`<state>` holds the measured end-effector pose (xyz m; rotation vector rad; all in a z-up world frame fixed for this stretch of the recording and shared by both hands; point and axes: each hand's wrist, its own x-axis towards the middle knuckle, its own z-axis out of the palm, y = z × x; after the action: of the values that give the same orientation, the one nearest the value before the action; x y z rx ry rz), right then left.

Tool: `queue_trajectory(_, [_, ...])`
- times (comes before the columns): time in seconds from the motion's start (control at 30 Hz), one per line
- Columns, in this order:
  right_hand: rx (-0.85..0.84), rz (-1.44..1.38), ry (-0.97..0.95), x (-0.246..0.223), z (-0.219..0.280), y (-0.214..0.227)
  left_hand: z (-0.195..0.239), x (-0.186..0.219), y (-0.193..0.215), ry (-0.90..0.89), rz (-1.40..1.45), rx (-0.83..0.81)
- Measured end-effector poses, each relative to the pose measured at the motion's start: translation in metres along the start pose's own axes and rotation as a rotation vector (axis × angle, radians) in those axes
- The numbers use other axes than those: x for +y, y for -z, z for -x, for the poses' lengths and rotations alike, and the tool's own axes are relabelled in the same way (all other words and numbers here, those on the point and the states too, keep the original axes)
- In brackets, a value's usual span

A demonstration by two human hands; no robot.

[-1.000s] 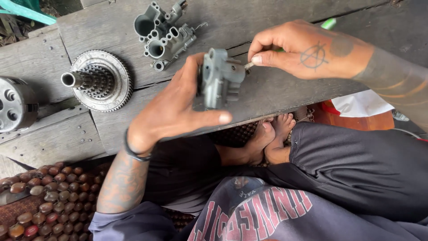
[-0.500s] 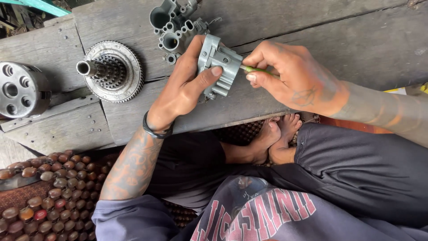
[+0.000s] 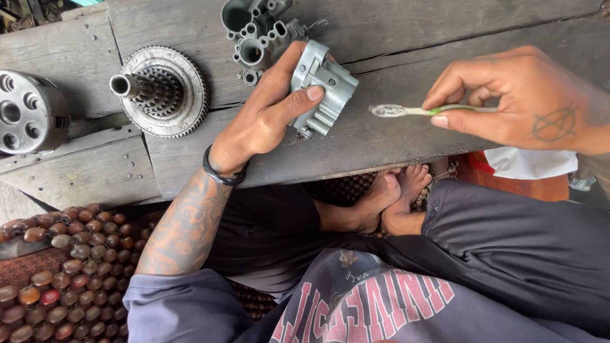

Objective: Cleaning a motorcycle carburetor body using a toothbrush to remove dirt and grime.

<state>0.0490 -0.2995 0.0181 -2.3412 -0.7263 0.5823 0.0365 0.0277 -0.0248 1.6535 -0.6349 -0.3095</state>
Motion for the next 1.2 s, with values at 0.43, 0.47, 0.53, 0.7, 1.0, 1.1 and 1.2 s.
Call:
queue_trajectory(0.43, [0.366,-0.043,0.404,-0.031,-0.031,-0.050,0.000,0.000,-0.003,0.053,-0.058,0.103])
queue_trajectory(0.47, [0.412,0.006,0.472,-0.029,-0.032,-0.055,-0.001,0.000,-0.003,0.041,-0.062,0.109])
queue_trajectory(0.53, [0.264,-0.420,0.281,-0.030,-0.036,-0.059,-0.001,-0.005,-0.005,0.023,-0.052,0.122])
queue_trajectory(0.7, [0.016,-0.974,0.000,-0.034,-0.045,-0.054,-0.001,-0.003,-0.005,-0.002,-0.044,0.166])
queue_trajectory(1.0, [-0.050,-0.551,-0.021,-0.031,-0.018,-0.025,-0.003,0.013,-0.003,0.046,-0.043,-0.076])
queue_trajectory(1.1, [0.026,-0.292,-0.001,-0.043,-0.008,-0.022,-0.004,0.011,-0.005,0.020,-0.022,-0.061])
queue_trajectory(1.2, [0.004,-0.071,-0.025,-0.044,0.003,-0.021,-0.002,0.003,-0.001,0.029,0.045,-0.013])
